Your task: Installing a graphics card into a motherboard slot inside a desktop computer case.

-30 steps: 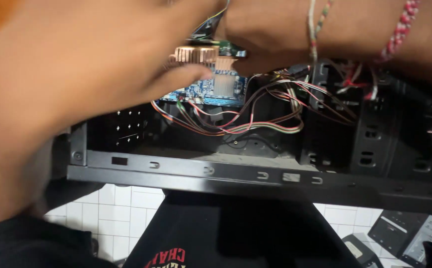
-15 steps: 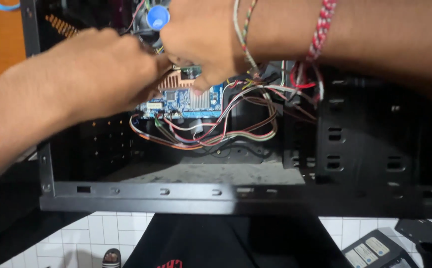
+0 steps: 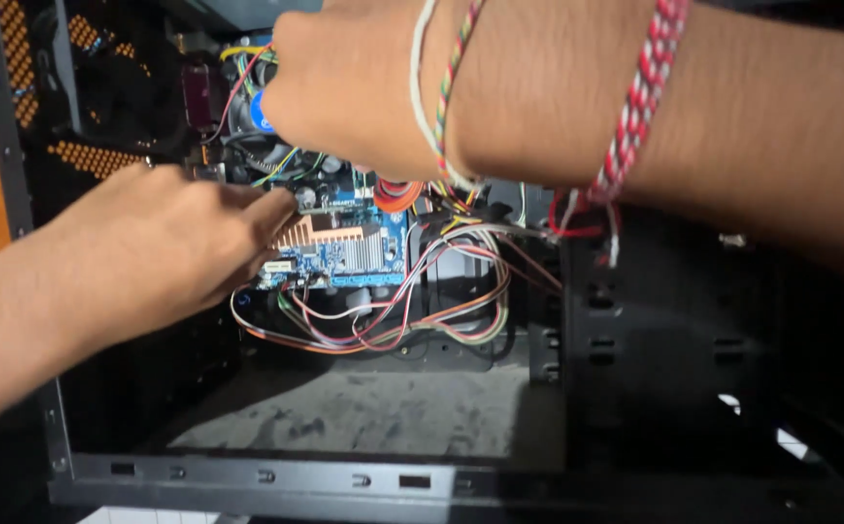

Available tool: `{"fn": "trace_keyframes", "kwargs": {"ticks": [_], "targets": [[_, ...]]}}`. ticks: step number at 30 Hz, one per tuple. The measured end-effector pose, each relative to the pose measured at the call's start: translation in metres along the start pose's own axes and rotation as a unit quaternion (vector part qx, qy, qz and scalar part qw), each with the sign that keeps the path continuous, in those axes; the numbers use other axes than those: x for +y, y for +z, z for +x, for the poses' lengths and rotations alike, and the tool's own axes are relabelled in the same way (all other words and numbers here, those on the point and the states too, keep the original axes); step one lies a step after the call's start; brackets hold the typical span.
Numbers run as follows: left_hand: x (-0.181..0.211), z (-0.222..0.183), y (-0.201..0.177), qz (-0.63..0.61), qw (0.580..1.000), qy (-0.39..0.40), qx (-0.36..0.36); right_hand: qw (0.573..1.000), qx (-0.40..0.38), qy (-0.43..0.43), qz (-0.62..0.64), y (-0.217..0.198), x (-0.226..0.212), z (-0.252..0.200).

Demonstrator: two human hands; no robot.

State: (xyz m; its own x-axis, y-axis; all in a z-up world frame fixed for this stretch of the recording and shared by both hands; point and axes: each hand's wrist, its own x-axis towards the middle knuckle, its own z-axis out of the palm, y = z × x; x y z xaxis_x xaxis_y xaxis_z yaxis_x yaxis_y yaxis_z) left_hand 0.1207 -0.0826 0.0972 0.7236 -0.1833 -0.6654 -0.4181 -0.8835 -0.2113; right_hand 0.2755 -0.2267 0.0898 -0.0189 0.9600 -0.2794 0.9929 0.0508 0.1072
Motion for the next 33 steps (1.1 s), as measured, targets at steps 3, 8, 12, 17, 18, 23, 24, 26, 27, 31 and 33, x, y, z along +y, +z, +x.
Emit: {"fn": "trace_keyframes", "kwargs": {"ticks": [3, 8, 12, 17, 18, 23, 24, 26, 27, 31, 33], "targets": [[-0.002, 0.001, 0.005, 0.013, 0.999, 0.019, 0.026, 0.998, -0.036, -0.020, 0.039, -0.013, 0.002, -0.008], [-0.005, -0.001, 0.012, 0.021, 0.998, 0.028, 0.043, 0.992, -0.069, -0.046, 0.098, -0.015, 0.003, -0.008], [-0.009, -0.002, 0.014, 0.030, 0.993, 0.035, 0.113, 0.986, -0.078, -0.078, 0.122, -0.007, 0.003, -0.001], [-0.014, -0.005, 0.011, 0.023, 0.986, 0.058, 0.155, 0.974, -0.122, -0.125, 0.143, -0.006, -0.002, 0.002], [-0.014, -0.006, 0.011, -0.005, 0.989, 0.050, 0.139, 0.968, -0.152, -0.121, 0.158, -0.010, -0.001, 0.002], [-0.014, -0.004, 0.016, -0.033, 0.988, 0.050, 0.140, 0.966, -0.144, -0.111, 0.182, -0.007, 0.002, 0.004], [-0.014, -0.004, 0.016, -0.037, 0.987, 0.056, 0.143, 0.968, -0.151, -0.105, 0.172, -0.009, 0.003, 0.004], [-0.013, -0.004, 0.015, -0.041, 0.987, 0.063, 0.144, 0.969, -0.157, -0.099, 0.163, -0.009, 0.006, 0.004], [-0.013, -0.003, 0.016, -0.038, 0.986, 0.062, 0.150, 0.973, -0.137, -0.095, 0.157, -0.007, 0.006, 0.004], [-0.012, -0.003, 0.017, -0.030, 0.984, 0.058, 0.168, 0.972, -0.155, -0.085, 0.156, -0.013, 0.008, 0.004], [-0.012, -0.003, 0.016, -0.020, 0.986, 0.061, 0.156, 0.972, -0.155, -0.084, 0.155, -0.012, 0.007, 0.004]]}}
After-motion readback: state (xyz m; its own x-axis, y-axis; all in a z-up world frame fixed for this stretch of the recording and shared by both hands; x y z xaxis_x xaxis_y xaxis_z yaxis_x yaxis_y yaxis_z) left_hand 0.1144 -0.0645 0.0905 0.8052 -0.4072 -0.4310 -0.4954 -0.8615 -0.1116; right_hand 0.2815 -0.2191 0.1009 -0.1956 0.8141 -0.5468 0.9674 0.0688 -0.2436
